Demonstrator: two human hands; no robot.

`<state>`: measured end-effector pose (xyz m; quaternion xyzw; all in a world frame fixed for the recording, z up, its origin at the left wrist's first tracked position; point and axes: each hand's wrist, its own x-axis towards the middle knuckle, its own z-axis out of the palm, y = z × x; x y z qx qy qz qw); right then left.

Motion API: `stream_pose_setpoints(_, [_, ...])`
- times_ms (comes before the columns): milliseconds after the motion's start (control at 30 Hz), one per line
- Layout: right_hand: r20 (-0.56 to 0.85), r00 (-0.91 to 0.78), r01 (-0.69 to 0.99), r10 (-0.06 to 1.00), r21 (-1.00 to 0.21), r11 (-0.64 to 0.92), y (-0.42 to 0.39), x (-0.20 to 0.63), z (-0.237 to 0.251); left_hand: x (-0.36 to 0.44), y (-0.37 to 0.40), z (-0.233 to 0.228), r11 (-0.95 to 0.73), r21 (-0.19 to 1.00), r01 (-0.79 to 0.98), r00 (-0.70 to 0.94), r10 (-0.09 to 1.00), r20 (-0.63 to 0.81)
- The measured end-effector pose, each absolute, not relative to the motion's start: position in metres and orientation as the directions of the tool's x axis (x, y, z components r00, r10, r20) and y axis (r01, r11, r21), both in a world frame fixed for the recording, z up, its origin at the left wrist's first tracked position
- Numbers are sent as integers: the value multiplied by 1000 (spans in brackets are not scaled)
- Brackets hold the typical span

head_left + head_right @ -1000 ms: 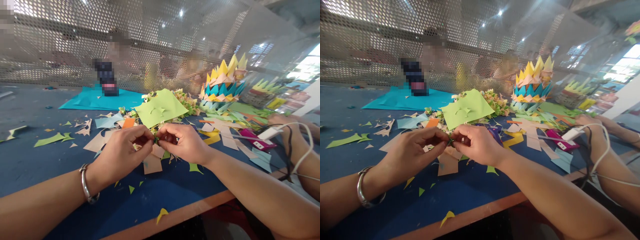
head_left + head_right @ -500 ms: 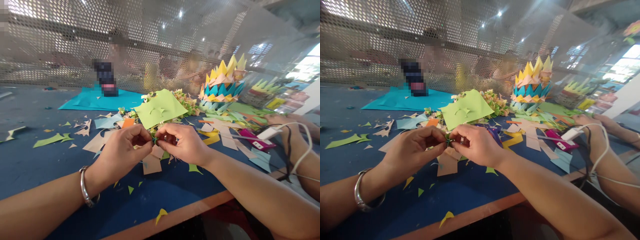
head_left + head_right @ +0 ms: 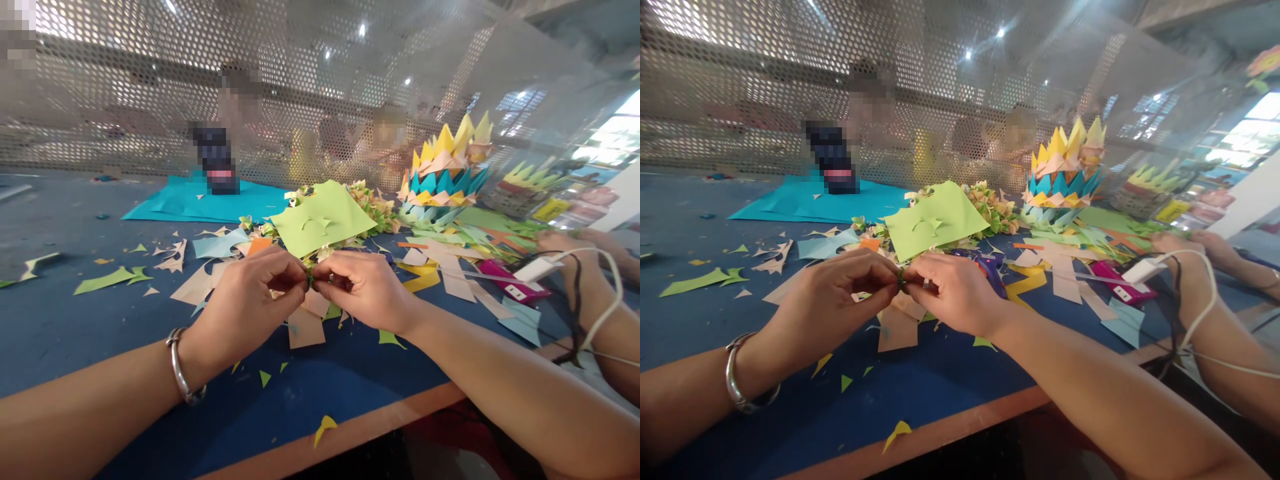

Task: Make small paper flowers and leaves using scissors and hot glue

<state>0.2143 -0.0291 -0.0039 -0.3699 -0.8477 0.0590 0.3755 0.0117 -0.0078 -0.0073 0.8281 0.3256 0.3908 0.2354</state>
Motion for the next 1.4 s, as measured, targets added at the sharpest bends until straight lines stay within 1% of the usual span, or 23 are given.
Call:
stream_pose_setpoints(167, [573,-454,601,682,-369,710,-29,214,-5,11,-6,-6,-704,609,365,502,700,509])
stream_pose_setpoints(300, [575,-467,594,671,-358,720,-29,214,-5,12,-6,-6,-719,606,340,497,685,534])
stream_pose_setpoints(500, [631,-461,574,624,-324,752,-32,212,-2,13,-9,-6,-762,574,299,461,643,612])
stream_pose_setpoints(667, [686,-429,556,588,-313,770,-34,210,0,13,-11,-5,-815,493,306,431,580,691])
stream_pose_setpoints(733, [699,-420,551,579,-310,775,-35,209,-1,14,-12,-5,-824,480,301,427,567,704])
stream_pose_setpoints(867, [713,-405,565,572,-297,770,-36,209,-1,15,-12,-5,-821,485,300,424,571,703])
stream_pose_setpoints(1133, [681,-439,613,586,-250,749,-34,211,-2,14,-7,-7,-792,534,296,466,608,643])
stream_pose_setpoints(1400, [670,-431,601,605,-287,746,-33,211,-3,13,-8,-8,-796,529,295,471,603,644])
